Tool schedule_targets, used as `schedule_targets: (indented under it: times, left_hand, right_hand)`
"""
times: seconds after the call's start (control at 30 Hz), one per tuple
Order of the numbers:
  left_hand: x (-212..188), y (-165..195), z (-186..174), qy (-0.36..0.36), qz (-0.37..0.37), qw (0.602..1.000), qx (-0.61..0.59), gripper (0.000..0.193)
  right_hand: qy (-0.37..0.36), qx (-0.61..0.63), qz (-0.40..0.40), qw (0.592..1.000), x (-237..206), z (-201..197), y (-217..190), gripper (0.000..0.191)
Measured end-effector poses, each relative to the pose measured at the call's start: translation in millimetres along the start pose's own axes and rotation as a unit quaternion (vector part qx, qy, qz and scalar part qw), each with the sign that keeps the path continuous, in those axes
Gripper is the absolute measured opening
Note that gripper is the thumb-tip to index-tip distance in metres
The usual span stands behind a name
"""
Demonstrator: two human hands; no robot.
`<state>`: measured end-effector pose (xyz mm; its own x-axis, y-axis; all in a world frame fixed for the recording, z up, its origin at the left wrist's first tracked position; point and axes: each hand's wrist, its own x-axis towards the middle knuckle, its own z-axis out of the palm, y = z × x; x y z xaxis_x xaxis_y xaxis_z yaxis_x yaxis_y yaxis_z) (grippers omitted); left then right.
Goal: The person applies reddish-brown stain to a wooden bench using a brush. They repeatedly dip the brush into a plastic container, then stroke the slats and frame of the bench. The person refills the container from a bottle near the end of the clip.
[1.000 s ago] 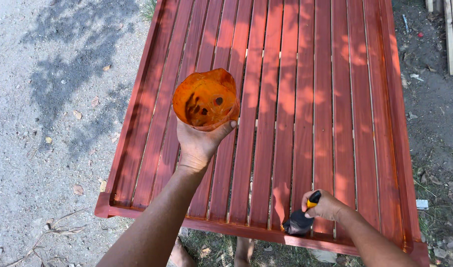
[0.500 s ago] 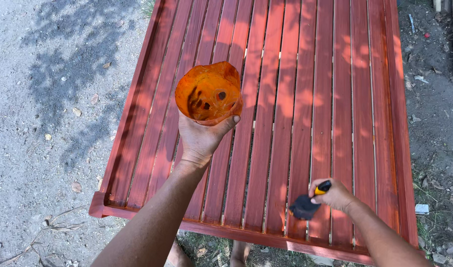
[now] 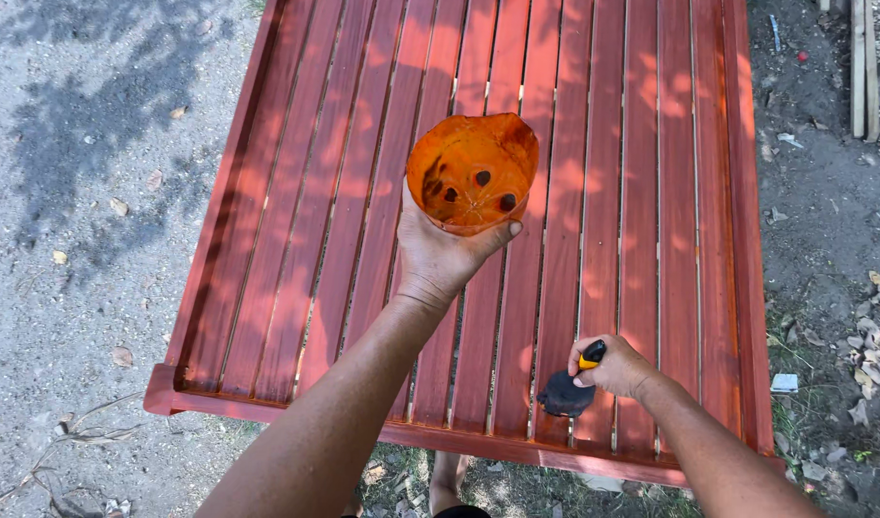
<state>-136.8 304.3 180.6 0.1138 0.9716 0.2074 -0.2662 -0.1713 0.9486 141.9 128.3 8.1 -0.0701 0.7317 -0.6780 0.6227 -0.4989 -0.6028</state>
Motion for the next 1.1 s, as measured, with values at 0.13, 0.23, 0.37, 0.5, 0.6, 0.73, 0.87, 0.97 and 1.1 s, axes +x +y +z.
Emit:
schedule_targets:
  times: [0.13,0.23,0.37,0.5,0.6,0.73,0.87,0.97,1.1]
  left_hand:
    - [-2.1,-2.2,-0.8,-0.017,0.0,1.0,-0.013,0.099]
    - [-0.6,-1.9,-4.3,-0.024,0.013,0.999,0.022,0.098]
    - [-5.0,0.9,-7.8,-0.032,-0.021,0.997,0.068,0.099]
    - [-11.6,1.0,-0.8,-0.05,-0.057,0.994,0.073,0.101]
    - [-18.2,-1.5,12.4,-0.06,-0.067,0.994,0.063,0.101]
    - [-19.0,-3.5,20.9,-0.068,-0.201,0.939,-0.271,0.086]
    - [-13.9,-4.7,19.3,-0.068,-0.202,0.932,-0.294,0.076]
    - [-12.8,-4.7,11.8,-0.055,-0.242,0.918,-0.309,0.082]
    - [-16.0,-0.9,-4.7,-0.074,-0.065,0.995,0.02,0.095]
  right_hand:
    - [-0.009,0.02,0.061,0.998,-16.9,10.9,24.3,0.019]
    - [-0.028,0.009,0.077,0.997,-16.5,-1.0,34.2,0.021]
    - [0.111,0.048,0.004,0.993,-4.2,-55.6,33.7,0.02]
    - [0.122,0.122,0.067,0.983,-12.0,-75.8,40.0,0.017]
    - [0.015,0.001,0.134,0.991,-39.7,-47.6,56.3,0.02]
    - [0.051,0.025,0.074,0.996,-41.4,-48.8,63.8,0.022]
    - [0.287,-0.064,-0.068,0.953,-20.0,-77.5,57.7,0.021]
    - [0.394,-0.077,-0.048,0.915,-22.7,-66.1,60.9,0.019]
    - [0.302,-0.112,-0.076,0.944,-54.5,-29.3,79.9,0.027]
